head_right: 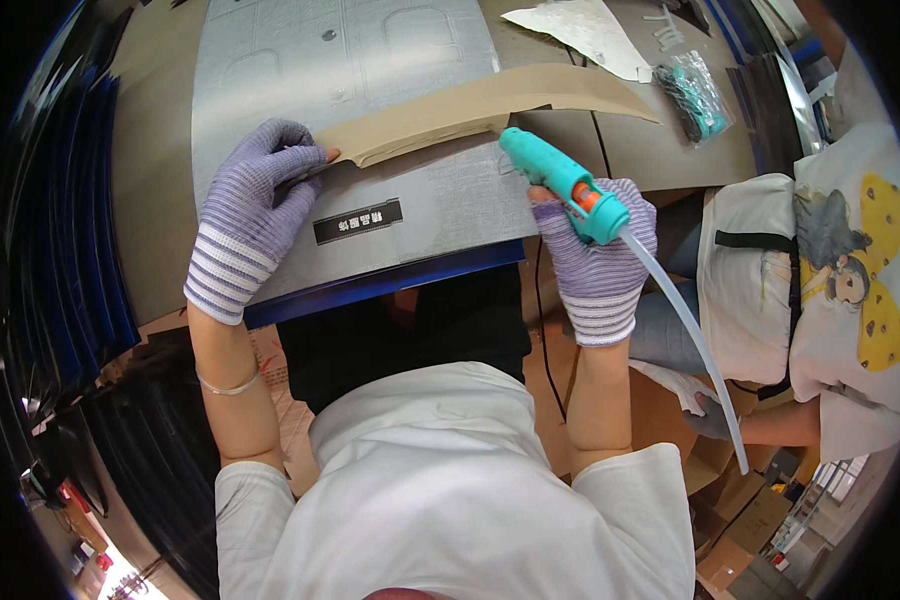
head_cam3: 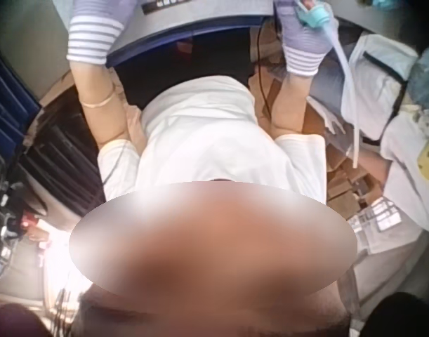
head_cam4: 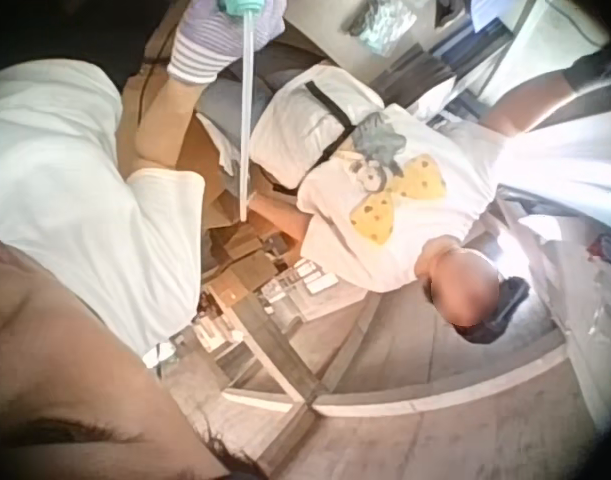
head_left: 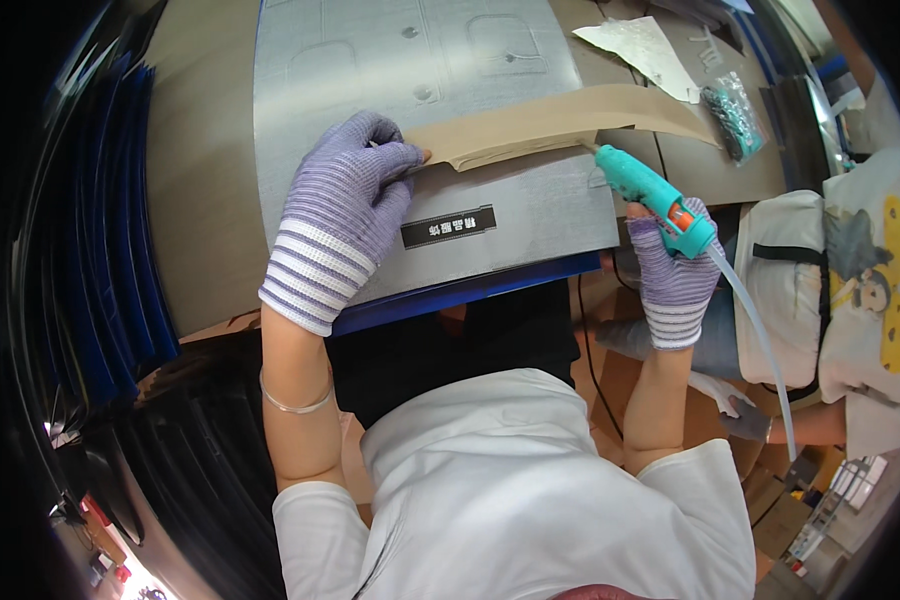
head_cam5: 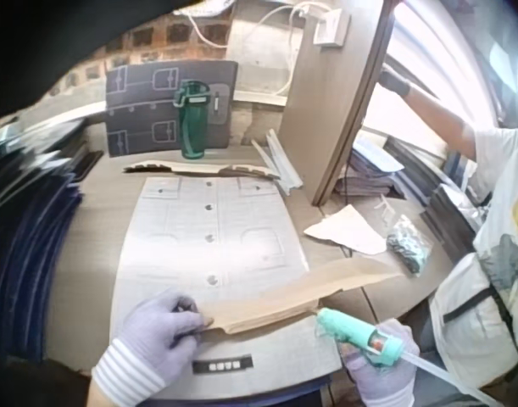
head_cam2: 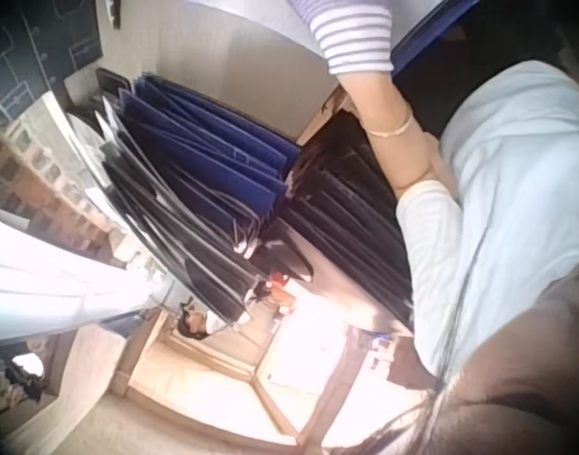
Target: The person uses a hot glue gun to attach a grey fabric piece to a grey shirt-shaped template on a workbench. They repeatedly apply glue to the template and press the fabric into place, smoothing it with gloved hands. The person also handles a piece of cardboard, applying glue to it and placing it on the template.
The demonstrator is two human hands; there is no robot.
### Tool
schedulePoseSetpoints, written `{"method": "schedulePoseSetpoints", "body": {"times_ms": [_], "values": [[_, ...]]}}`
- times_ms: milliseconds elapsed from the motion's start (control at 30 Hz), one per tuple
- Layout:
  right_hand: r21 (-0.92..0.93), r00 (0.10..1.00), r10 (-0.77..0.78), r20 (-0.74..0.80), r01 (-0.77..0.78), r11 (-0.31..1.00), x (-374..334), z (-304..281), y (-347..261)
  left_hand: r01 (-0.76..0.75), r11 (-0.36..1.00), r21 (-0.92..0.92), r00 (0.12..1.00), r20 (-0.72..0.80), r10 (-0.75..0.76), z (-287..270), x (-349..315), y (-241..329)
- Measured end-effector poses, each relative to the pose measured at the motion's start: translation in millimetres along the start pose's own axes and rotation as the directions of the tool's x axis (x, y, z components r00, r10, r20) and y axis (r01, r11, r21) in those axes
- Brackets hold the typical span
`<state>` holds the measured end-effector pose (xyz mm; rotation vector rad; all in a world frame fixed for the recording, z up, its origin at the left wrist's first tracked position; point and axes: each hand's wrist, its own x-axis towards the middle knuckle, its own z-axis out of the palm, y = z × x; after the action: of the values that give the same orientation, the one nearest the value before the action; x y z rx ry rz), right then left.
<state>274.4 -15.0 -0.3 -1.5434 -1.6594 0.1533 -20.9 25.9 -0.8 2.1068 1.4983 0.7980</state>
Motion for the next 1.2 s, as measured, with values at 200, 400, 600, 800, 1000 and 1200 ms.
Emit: {"method": "schedulePoseSetpoints", "body": {"times_ms": [200, 400, 600, 800, 1000, 1200], "values": [[-0.003, 0.989, -0.123, 0.081, 0.123, 0.992, 5.2, -5.1, -5.6, -0.028, 0.997, -0.076, 0.999, -0.025, 0.026, -3.5, 6.4, 3.4], [-0.171, 0.964, -0.255, 0.082, 0.265, 0.949, 6.2, 0.6, -13.2, -0.049, 0.997, -0.064, 0.998, -0.029, 0.047, 3.1, -2.9, -6.7], [-0.129, 1.000, -0.028, 0.012, 0.030, 0.991, 2.5, -6.1, 6.6, 0.010, 0.996, -0.090, 1.000, 0.006, -0.010, 1.1, -0.4, -2.6], [-0.005, 0.984, -0.178, 0.018, 0.178, 0.984, 8.3, -8.4, -5.3, 0.022, 0.996, -0.090, 1.000, 0.000, -0.022, -0.6, -3.9, -2.5], [-0.108, 0.963, -0.251, 0.098, 0.261, 0.959, 7.0, 3.5, -21.7, 0.021, 0.993, -0.119, 1.000, -0.001, -0.021, 3.5, -1.8, -2.5], [-0.186, 0.967, -0.243, 0.082, 0.254, 0.949, 10.2, -6.9, -11.9, 0.006, 0.993, -0.120, 1.000, -0.019, -0.008, 3.1, -1.3, -2.0]]}}
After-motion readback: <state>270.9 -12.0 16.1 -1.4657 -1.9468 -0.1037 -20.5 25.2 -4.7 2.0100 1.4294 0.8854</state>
